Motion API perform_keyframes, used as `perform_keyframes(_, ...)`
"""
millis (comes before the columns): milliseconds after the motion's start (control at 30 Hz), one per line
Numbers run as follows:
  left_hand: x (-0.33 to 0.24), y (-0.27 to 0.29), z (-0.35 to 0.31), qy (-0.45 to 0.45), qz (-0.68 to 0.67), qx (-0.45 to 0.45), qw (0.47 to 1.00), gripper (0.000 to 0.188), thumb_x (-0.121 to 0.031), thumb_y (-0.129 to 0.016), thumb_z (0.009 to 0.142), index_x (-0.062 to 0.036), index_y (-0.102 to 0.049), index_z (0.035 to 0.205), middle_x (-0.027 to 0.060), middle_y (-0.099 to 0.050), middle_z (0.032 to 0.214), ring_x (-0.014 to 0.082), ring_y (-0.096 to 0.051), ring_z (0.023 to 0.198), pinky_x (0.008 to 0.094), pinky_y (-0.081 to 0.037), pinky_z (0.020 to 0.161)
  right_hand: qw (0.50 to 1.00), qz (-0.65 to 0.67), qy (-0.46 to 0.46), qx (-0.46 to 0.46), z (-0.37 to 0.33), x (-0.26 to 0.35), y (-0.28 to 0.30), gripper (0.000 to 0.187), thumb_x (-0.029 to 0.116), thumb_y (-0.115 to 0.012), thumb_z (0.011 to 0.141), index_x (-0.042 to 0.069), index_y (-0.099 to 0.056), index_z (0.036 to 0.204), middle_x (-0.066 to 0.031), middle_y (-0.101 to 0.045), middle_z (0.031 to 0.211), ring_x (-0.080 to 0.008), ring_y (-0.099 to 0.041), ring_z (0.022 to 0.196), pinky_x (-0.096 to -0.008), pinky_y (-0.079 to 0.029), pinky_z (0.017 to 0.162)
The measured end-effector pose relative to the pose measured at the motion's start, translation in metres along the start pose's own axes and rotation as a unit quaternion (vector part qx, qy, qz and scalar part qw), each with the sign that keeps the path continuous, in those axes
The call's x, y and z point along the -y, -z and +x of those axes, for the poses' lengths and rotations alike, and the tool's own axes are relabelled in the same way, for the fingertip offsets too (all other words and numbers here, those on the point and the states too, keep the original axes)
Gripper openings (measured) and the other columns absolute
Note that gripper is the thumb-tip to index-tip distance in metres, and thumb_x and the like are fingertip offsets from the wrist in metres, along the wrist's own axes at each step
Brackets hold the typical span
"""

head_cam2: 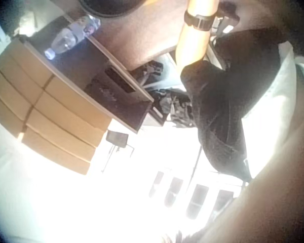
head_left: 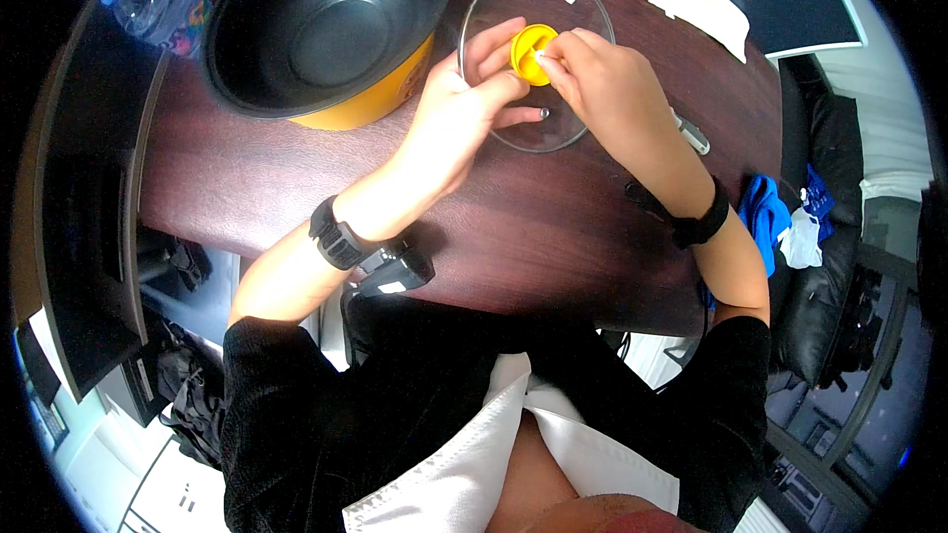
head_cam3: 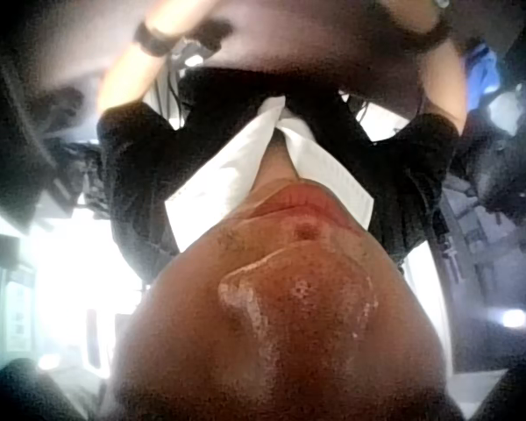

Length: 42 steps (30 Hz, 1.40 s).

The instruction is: The person assembles a glass pot lid by inserting a metal screw and tightening a yellow plastic knob onto the center. They use a screwdriver to secure the components and repeatedly adjust the knob to ensure it is properly fastened.

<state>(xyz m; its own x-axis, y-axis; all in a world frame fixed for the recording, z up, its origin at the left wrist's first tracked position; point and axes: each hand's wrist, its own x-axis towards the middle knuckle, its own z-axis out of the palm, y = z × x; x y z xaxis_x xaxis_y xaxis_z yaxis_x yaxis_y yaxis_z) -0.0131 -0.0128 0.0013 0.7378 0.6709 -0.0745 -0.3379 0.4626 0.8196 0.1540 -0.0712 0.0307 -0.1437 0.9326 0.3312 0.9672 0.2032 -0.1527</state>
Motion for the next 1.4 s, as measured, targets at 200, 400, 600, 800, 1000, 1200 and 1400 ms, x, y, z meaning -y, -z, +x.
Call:
perform_keyframes(200, 0.003, 0.002, 0.0, -0.007, 0.005, 0.001, 1.0, 0.054, 0.0, -0.05, 0.087, 0.0002, -0.036, 0.139, 0.0135, -0.046, 0.137, 0.0192, -0.057, 0.111, 0.0359, -0.055, 0.087, 0.998, -0.051, -0.022, 0.016, -0.001, 0.008, -0.002, 0.016, 0.017, -0.053, 0.091, 0.002, -0.057, 0.087, -0.0134, -0.06, 0.079, -0.0307, -0.063, 0.066, -0.0387, -0.052, 0.057)
perform_keyframes(400, 0.002, 0.0, 0.0, -0.014, 0.013, -0.005, 1.0, 0.055, 0.001, -0.049, 0.087, -0.0009, -0.034, 0.14, 0.0138, -0.048, 0.135, 0.0192, -0.057, 0.111, 0.0347, -0.056, 0.086, 0.995, -0.1, 0.009, 0.019, -0.001, 0.007, -0.002, 0.014, 0.013, -0.051, 0.09, 0.001, -0.057, 0.089, -0.0127, -0.06, 0.08, -0.0283, -0.064, 0.066, -0.0369, -0.053, 0.056)
perform_keyframes(600, 0.006, -0.001, -0.001, -0.014, 0.019, -0.024, 0.999, 0.056, 0.002, -0.05, 0.087, -0.0016, -0.033, 0.141, 0.0139, -0.05, 0.133, 0.0193, -0.058, 0.109, 0.034, -0.056, 0.084, 0.997, -0.072, -0.006, 0.014, -0.004, 0.007, -0.006, 0.014, 0.015, -0.052, 0.09, 0.002, -0.057, 0.088, -0.0128, -0.061, 0.078, -0.0295, -0.064, 0.066, -0.0382, -0.052, 0.056)
perform_keyframes(800, 0.008, 0.001, -0.001, -0.007, 0.025, -0.025, 0.999, 0.055, 0.003, -0.05, 0.087, -0.0003, -0.033, 0.14, 0.0134, -0.051, 0.132, 0.019, -0.058, 0.109, 0.0329, -0.056, 0.083, 0.999, -0.045, -0.023, 0.0, -0.01, 0.005, -0.01, 0.018, 0.019, -0.052, 0.093, 0.003, -0.056, 0.087, -0.0131, -0.061, 0.076, -0.0312, -0.063, 0.065, -0.0404, -0.051, 0.056)
perform_keyframes(1000, 0.009, 0.001, -0.001, 0.006, 0.055, -0.028, 0.998, 0.054, 0.003, -0.049, 0.087, 0.0004, -0.034, 0.139, 0.0121, -0.052, 0.131, 0.018, -0.057, 0.111, 0.0313, -0.056, 0.083, 0.999, -0.037, -0.038, 0.0, -0.013, 0.005, -0.015, 0.02, 0.02, -0.051, 0.094, 0.003, -0.056, 0.085, -0.0133, -0.061, 0.076, -0.0313, -0.063, 0.063, -0.041, -0.051, 0.055)
perform_keyframes(1200, 0.011, 0.0, -0.001, 0.007, 0.082, -0.029, 0.996, 0.053, 0.003, -0.047, 0.087, -0.0001, -0.034, 0.139, 0.0117, -0.052, 0.133, 0.0174, -0.057, 0.112, 0.0305, -0.055, 0.083, 0.999, -0.023, -0.047, -0.01, -0.016, 0.005, -0.018, 0.02, 0.021, -0.053, 0.093, 0.003, -0.056, 0.085, -0.0135, -0.062, 0.077, -0.0314, -0.063, 0.063, -0.0409, -0.051, 0.055)
perform_keyframes(1400, 0.012, 0.002, 0.0, -0.004, 0.121, -0.012, 0.993, 0.054, 0.004, -0.044, 0.087, -0.0037, -0.035, 0.14, 0.0105, -0.051, 0.134, 0.0173, -0.055, 0.114, 0.031, -0.054, 0.085, 0.997, 0.018, -0.074, -0.022, -0.019, 0.002, -0.02, 0.017, 0.021, -0.058, 0.09, 0.004, -0.057, 0.087, -0.0135, -0.063, 0.077, -0.0319, -0.063, 0.065, -0.0407, -0.051, 0.056)
